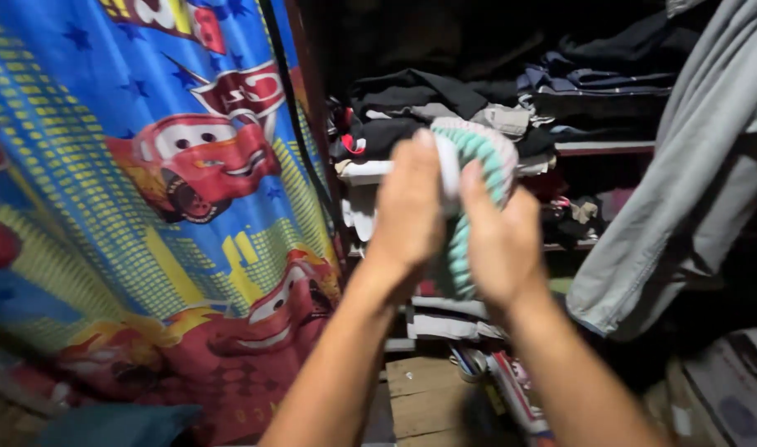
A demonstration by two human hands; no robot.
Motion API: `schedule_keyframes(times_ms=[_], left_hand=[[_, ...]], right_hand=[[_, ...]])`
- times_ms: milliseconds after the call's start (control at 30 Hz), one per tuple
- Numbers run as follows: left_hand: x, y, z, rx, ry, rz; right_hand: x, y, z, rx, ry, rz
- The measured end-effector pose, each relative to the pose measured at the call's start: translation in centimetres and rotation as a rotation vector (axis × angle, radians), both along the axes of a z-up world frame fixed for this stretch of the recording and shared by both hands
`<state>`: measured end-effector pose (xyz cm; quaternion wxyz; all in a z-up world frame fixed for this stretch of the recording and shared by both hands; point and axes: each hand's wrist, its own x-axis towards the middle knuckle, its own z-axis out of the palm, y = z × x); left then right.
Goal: Wiping a lightbulb and a record book with a cleaning cloth.
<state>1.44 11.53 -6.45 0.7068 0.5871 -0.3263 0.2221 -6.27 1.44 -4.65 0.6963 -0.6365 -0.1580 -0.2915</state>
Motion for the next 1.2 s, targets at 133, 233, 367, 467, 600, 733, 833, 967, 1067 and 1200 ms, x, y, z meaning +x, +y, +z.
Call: schedule_keyframes(times_ms=[133, 233, 367, 467, 600, 733, 833, 967, 1067, 1200], left_hand=[[-0.4, 1.1, 2.7, -0.070, 0.049, 0.017], [0.2, 0.6, 2.0, -0.142, 0.109, -0.094], [-2.6, -0.7, 1.7, 0.072, -0.062, 0.050], [-4.0, -0.8, 1.6, 0.158, -0.159, 0.022], [-4.8, -0.6, 3.3, 0.214, -0.198, 0.032], [-4.5, -0.8, 3.6, 0.149, -0.116, -0.020], [-4.9, -0.9, 3.8, 0.198, -0.151, 0.020], [-5.6, -0.5, 3.6, 0.377, -0.327, -0.085], [-5.4, -0.7, 3.4, 0.312, -0.252, -0.103], [-5.2, -1.1, 3.4, 0.246, -0.140, 0.007]], right_hand=[[-4.1, 3.2, 1.4, 0.016, -0.007, -0.091], [-4.2, 2.2, 2.6, -0.110, -0.155, -0.122], [-2.3, -1.1, 3.4, 0.015, -0.049, -0.098], [-2.2, -2.0, 3.2, 0.201, 0.060, -0.039], [-3.9, -1.1, 2.0, 0.411, 0.196, -0.025], [-5.3, -1.6, 2.0, 0.398, 0.065, -0.064], [-5.2, -3.2, 3.9, 0.309, 0.022, -0.117], [-3.7, -5.1, 3.0, 0.304, 0.019, -0.223], [-3.9, -3.8, 2.0, 0.375, 0.096, -0.162], [-5.2, -2.0, 2.1, 0.457, 0.226, -0.090]])
